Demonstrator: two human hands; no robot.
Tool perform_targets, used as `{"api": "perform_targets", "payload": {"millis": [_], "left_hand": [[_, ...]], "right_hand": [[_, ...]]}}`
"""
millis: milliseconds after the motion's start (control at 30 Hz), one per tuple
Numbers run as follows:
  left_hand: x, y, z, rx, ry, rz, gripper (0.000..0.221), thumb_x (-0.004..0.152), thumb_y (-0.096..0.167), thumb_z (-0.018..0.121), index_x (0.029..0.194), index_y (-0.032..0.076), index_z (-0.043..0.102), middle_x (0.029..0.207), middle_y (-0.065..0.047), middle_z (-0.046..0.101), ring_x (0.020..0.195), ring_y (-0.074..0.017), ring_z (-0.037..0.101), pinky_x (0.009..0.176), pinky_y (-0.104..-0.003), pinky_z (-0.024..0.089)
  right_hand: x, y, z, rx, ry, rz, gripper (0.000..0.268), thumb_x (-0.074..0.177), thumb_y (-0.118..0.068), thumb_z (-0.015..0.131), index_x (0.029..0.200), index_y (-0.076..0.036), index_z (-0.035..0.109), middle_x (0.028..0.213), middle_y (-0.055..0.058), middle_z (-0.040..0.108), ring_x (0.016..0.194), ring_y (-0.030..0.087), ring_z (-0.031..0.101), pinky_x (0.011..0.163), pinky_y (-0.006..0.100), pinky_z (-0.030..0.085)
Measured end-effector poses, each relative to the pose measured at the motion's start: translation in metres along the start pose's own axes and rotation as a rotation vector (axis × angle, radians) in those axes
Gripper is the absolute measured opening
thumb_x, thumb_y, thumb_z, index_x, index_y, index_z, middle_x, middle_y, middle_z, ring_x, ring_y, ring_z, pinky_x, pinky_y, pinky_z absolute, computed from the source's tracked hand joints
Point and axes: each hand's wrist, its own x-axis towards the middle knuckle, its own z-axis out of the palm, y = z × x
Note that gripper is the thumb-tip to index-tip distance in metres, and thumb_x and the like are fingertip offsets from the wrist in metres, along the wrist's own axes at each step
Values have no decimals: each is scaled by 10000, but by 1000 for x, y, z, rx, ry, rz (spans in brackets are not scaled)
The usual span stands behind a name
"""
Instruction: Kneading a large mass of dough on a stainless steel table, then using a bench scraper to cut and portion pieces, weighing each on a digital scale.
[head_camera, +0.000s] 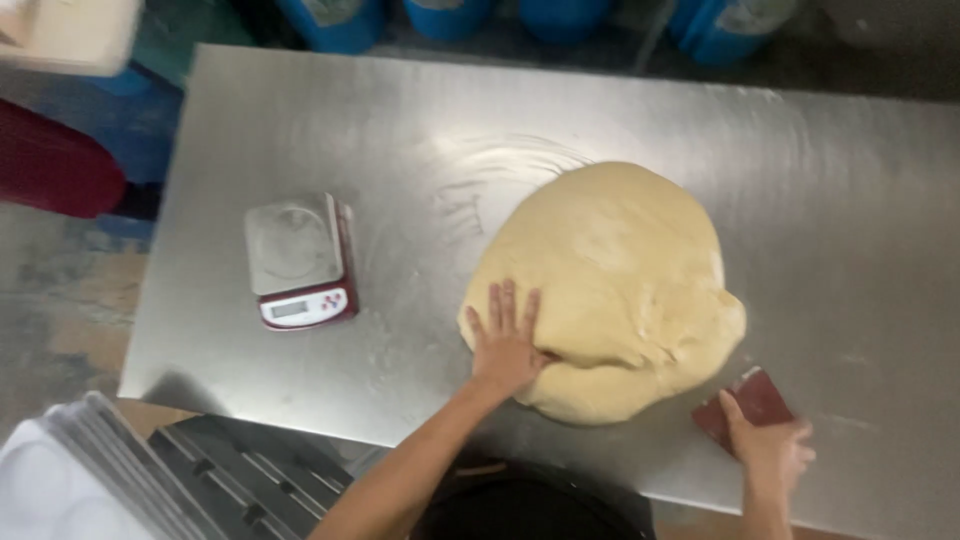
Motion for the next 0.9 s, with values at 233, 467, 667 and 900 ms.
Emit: {"api": "perform_targets", "payload": {"millis": [233,467,667,900], "left_hand": [[9,-125,5,-682,146,-73,676,970,477,623,1507,76,540,1500,-218,586,1411,-372,552,1184,-432,448],[9,-94,28,-606,331,-23,831,730,385,858,1344,-83,549,1228,-315,599,1129,-472,568,968,-504,450],[2,-117,16,-918,132,-141,336,844,259,774,1068,8,773,1005,-231,753,940,-379,727,851,-431,563],[-45,-145,19,-1126,172,-235,267,830,148,734,1043,-11,745,909,-229,746,827,-340,755,754,-413,565]], "right_hand": [[24,-5,26,795,-178,-79,757,817,-232,799,1405,159,527,1299,283,672,1174,405,712,972,495,599],[-113,-51,-48,421,195,-483,389,990,-50,737,1334,79,611,1232,254,683,1105,351,693,941,460,578],[-243,-118,-56,326,90,-768,381,1031,-193,713,1309,59,646,1178,224,708,1026,317,720,852,439,590],[-304,-230,147,-163,-10,-1114,248,887,-294,669,1021,-92,725,849,209,741,788,426,722,701,518,564]]}}
